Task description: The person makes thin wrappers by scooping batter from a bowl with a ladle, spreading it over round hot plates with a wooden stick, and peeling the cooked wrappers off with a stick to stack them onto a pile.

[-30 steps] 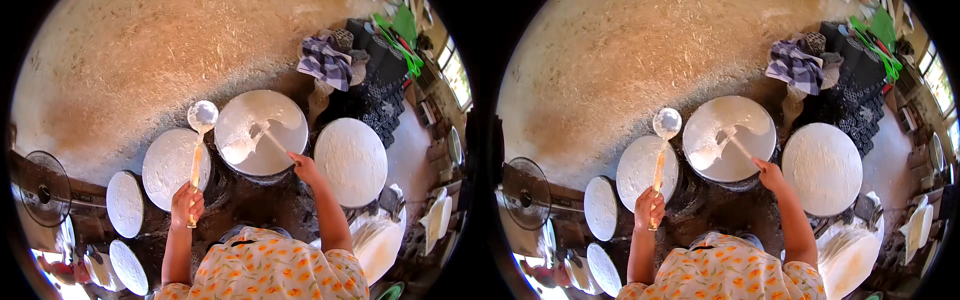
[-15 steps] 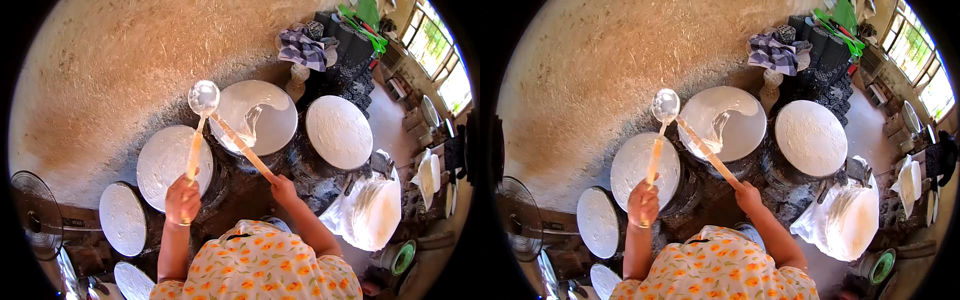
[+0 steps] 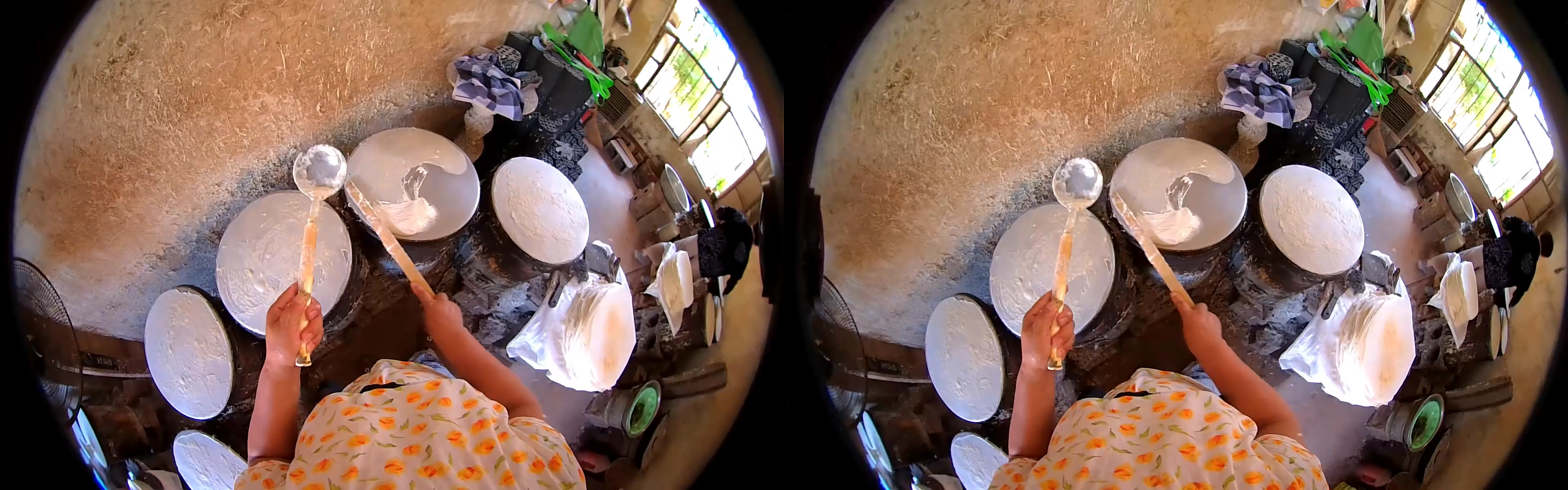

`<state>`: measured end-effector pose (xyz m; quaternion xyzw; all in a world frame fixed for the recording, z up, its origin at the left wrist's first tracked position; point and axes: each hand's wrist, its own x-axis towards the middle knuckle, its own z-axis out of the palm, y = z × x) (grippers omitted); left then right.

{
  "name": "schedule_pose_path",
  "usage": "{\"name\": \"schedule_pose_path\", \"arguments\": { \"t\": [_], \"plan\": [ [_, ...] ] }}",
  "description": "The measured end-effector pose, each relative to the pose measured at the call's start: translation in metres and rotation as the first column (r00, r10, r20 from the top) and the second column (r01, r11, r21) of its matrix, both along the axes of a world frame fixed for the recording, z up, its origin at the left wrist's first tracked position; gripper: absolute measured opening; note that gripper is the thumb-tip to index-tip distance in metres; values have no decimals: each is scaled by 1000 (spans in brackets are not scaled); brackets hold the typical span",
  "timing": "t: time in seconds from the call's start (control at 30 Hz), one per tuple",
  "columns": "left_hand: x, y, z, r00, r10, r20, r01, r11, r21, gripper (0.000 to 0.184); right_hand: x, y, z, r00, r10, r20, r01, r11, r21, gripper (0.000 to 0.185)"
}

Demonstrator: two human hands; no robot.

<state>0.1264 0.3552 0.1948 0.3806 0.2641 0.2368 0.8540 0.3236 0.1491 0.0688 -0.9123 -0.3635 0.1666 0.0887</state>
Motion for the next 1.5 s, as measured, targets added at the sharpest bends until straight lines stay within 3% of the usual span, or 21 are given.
{"name": "schedule_pose_path", "arguments": {
  "t": [0.17, 0.27, 0.37, 0.43, 0.47, 0.5, 0.57, 0.63, 0.67, 0.7, 0.77, 0.8, 0.83, 0.9, 1.0, 1.03, 1.1, 1.23, 1.3, 1.37, 1.5],
  "plan": [
    [1, 3, -6, 997, -43, -70, 47, 997, 55, 22, 9, -68, 16, 993, -111, 33, 114, 990, -84, 60],
    [8, 0, -9, 993, -46, -108, 46, 999, -3, 22, 23, -93, 2, 984, -149, 96, 158, 983, -94, 63],
    [20, -4, -6, 991, -96, -97, 96, 995, -10, 21, 43, -92, -13, 975, -206, 83, 208, 978, -8, 68],
    [29, -7, -6, 989, -107, -101, 107, 994, -4, 22, 61, -82, -26, 946, -318, 67, 302, 937, 175, 58],
    [34, -8, -5, 988, -112, -105, 113, 994, -2, 22, 73, -82, -51, 944, -324, 66, 308, 934, 180, 58],
    [40, -9, -4, 987, -117, -106, 118, 993, 3, 22, 88, -85, -90, 897, -375, -235, 439, 817, 374, 51],
    [48, -11, -2, 986, -125, -111, 126, 992, 5, 23, 84, -87, -96, 785, -327, -526, 595, 634, 494, 44],
    [55, -13, 0, 985, -119, -126, 123, 992, 17, 22, 49, -83, -37, 960, -126, -252, 261, 730, 632, 27],
    [58, -13, 1, 984, -112, -139, 116, 993, 24, 22, 43, -92, -26, 958, -127, -259, 268, 724, 635, 27],
    [61, -13, 1, 982, -116, -147, 121, 992, 30, 22, 40, -106, -18, 889, -245, -386, 406, 811, 421, 27],
    [65, -13, 0, 985, -100, -138, 106, 994, 39, 23, 49, -114, -4, 789, -379, -484, 509, 844, 170, 30],
    [69, -14, 0, 984, -104, -147, 111, 993, 40, 23, 68, -108, 7, 684, -530, -502, 645, 760, 75, 28],
    [73, -15, 1, 984, -91, -153, 97, 995, 32, 23, 83, -109, 0, 689, -558, -462, 662, 745, 88, 29],
    [81, -17, 2, 983, -86, -163, 91, 995, 28, 23, 114, -106, -36, 916, -370, -158, 401, 873, 280, 32],
    [93, -20, 5, 983, -114, -146, 125, 990, 71, 24, 141, -78, -45, 962, -272, 32, 239, 892, 384, 30],
    [97, -22, 6, 983, -98, -157, 107, 993, 52, 24, 144, -73, -50, 925, -313, -215, 373, 852, 367, 31],
    [102, -23, 10, 983, -73, -170, 80, 996, 36, 24, 135, -79, -50, 990, -125, -65, 141, 888, 437, 40],
    [102, -28, 14, 982, -31, -184, 48, 995, 89, 24, 130, -117, -30, 992, -55, -109, 81, 965, 250, 47],
    [103, -31, 12, 984, -27, -177, 45, 994, 96, 23, 157, -106, -46, 986, -166, -35, 169, 944, 284, 46],
    [107, -33, 8, 986, -31, -161, 39, 998, 50, 23, 204, -68, -67, 986, -165, -30, 162, 887, 433, 45],
    [116, -43, 16, 978, 15, -207, -13, 1000, 14, 25, 248, 2, -33, 967, -137, -213, 234, 803, 548, 46]
  ]
}}
